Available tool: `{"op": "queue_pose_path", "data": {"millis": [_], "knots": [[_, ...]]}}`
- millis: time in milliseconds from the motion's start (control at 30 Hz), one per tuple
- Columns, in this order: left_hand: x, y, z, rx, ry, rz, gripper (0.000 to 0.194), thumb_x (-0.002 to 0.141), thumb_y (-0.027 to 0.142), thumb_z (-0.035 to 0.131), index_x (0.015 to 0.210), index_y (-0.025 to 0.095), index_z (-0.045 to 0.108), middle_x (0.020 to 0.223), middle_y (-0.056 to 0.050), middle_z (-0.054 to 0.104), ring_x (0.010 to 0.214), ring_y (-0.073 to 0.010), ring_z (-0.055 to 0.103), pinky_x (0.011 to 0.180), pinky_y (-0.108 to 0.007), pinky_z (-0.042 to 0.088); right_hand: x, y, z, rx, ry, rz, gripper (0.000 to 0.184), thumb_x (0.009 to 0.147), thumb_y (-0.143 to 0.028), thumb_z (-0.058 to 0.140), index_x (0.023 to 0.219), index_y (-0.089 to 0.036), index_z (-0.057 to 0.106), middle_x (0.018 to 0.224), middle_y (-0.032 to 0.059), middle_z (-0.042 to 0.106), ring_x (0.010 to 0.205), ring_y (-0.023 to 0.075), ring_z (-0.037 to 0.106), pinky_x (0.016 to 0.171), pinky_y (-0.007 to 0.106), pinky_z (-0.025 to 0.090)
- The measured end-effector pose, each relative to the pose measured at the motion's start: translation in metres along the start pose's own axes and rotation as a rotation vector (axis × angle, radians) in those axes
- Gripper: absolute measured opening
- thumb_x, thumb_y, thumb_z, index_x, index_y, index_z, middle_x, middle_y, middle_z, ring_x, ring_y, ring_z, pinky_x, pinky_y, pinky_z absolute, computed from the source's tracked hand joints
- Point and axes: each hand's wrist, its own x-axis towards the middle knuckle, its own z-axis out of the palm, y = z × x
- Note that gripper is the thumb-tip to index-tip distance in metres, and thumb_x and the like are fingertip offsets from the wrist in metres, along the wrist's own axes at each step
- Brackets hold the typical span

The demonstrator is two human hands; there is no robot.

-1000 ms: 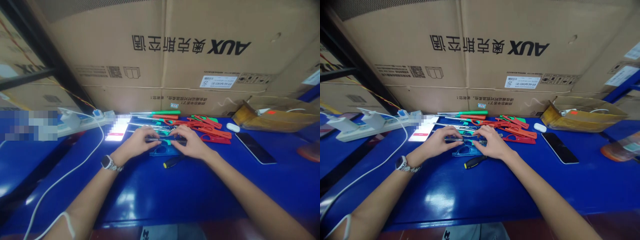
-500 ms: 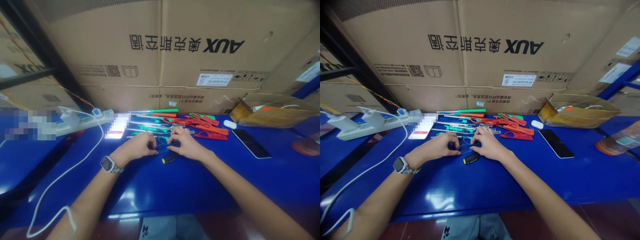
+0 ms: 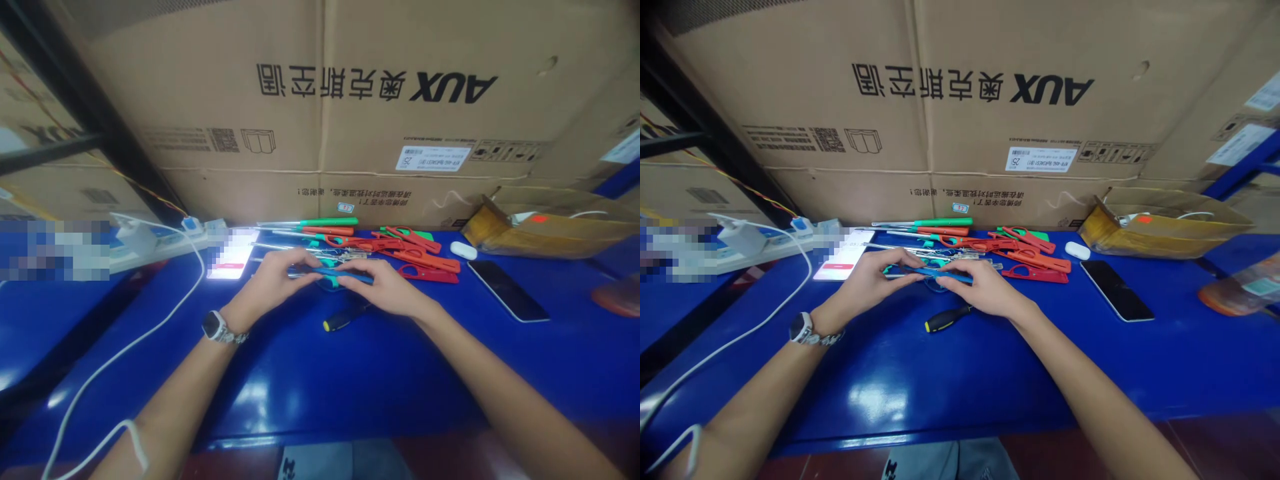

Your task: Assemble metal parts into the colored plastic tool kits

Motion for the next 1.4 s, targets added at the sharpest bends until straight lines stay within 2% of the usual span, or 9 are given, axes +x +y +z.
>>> {"op": "queue_pose_path", "data": {"millis": [133,300,433,567,767,867,967,1100,1400], "knots": [[-0.002,-0.012,-0.006,0.081,-0.046,-0.097,0.033,0.082,0.033,0.074,0.112,0.021,0.066,0.107,-0.005,0.071,0.096,-0.0208,0.066,0.085,-0.035,0.053,-0.003,0.012,-0.007,-0.073,0.057,0.008,0.029,0.091,-0.042,0.062,0.113,-0.024,0.071,0.113,0.0036,0.073,0.107,0.0225,0.066,0.098,0.039,0.049],[-0.006,-0.025,-0.009,0.201,-0.205,-0.161,0.031,0.081,0.027,0.074,0.111,0.023,0.068,0.111,-0.007,0.069,0.107,-0.0261,0.062,0.096,-0.045,0.049,-0.005,0.020,-0.010,-0.133,0.055,0.033,0.027,0.091,-0.044,0.063,0.105,-0.024,0.074,0.104,0.0039,0.075,0.099,0.0232,0.068,0.092,0.040,0.052],[-0.004,-0.013,-0.006,0.112,-0.108,-0.136,0.036,0.080,0.033,0.075,0.113,0.022,0.067,0.114,-0.007,0.069,0.108,-0.0245,0.062,0.099,-0.043,0.048,-0.001,0.018,-0.004,-0.168,0.059,-0.014,0.029,0.096,-0.042,0.055,0.114,-0.025,0.070,0.114,0.0045,0.072,0.109,0.0228,0.065,0.099,0.041,0.049],[0.000,-0.001,0.002,-0.120,-0.054,-0.257,0.030,0.091,0.045,0.062,0.103,0.019,0.071,0.095,-0.004,0.073,0.086,-0.0185,0.068,0.082,-0.033,0.054,0.001,0.009,0.001,-0.242,0.033,-0.033,0.032,0.100,-0.041,0.048,0.120,-0.025,0.067,0.118,0.0064,0.069,0.112,0.0232,0.063,0.100,0.042,0.048],[0.002,-0.008,0.010,-0.311,0.022,-0.378,0.037,0.091,0.050,0.059,0.090,0.015,0.069,0.085,-0.005,0.073,0.078,-0.0177,0.067,0.078,-0.032,0.055,-0.001,0.003,0.003,-0.331,-0.009,-0.042,0.046,0.092,-0.045,0.062,0.133,-0.027,0.056,0.127,0.0092,0.062,0.117,0.0273,0.059,0.100,0.046,0.048],[0.000,-0.013,0.003,-0.032,0.027,-0.321,0.035,0.095,0.046,0.052,0.099,0.017,0.069,0.094,-0.007,0.072,0.087,-0.0205,0.065,0.084,-0.036,0.051,-0.001,0.010,-0.001,-0.307,0.020,-0.052,0.036,0.093,-0.040,0.061,0.125,-0.025,0.061,0.124,0.0089,0.063,0.116,0.0264,0.060,0.101,0.045,0.047],[-0.003,-0.019,-0.004,0.171,-0.065,-0.209,0.025,0.090,0.037,0.060,0.106,0.019,0.067,0.104,-0.008,0.067,0.097,-0.0235,0.060,0.088,-0.039,0.049,-0.002,0.019,-0.004,-0.288,0.043,-0.044,0.036,0.091,-0.038,0.064,0.124,-0.024,0.062,0.123,0.0088,0.062,0.114,0.0257,0.061,0.102,0.044,0.047],[-0.006,-0.030,-0.002,0.182,-0.212,-0.175,0.018,0.085,0.023,0.066,0.102,0.020,0.067,0.103,-0.006,0.065,0.095,-0.0218,0.060,0.086,-0.037,0.049,-0.004,0.026,-0.003,-0.325,0.019,-0.022,0.037,0.088,-0.037,0.068,0.123,-0.025,0.064,0.124,0.0084,0.062,0.115,0.0267,0.060,0.101,0.046,0.047],[-0.004,-0.039,-0.003,0.134,-0.273,-0.137,0.015,0.089,0.019,0.057,0.096,0.018,0.072,0.093,-0.007,0.069,0.085,-0.0198,0.063,0.079,-0.033,0.048,-0.001,0.029,0.000,-0.423,-0.067,-0.017,0.046,0.088,-0.045,0.067,0.130,-0.026,0.063,0.111,0.0091,0.062,0.101,0.0250,0.061,0.090,0.044,0.051]]}}
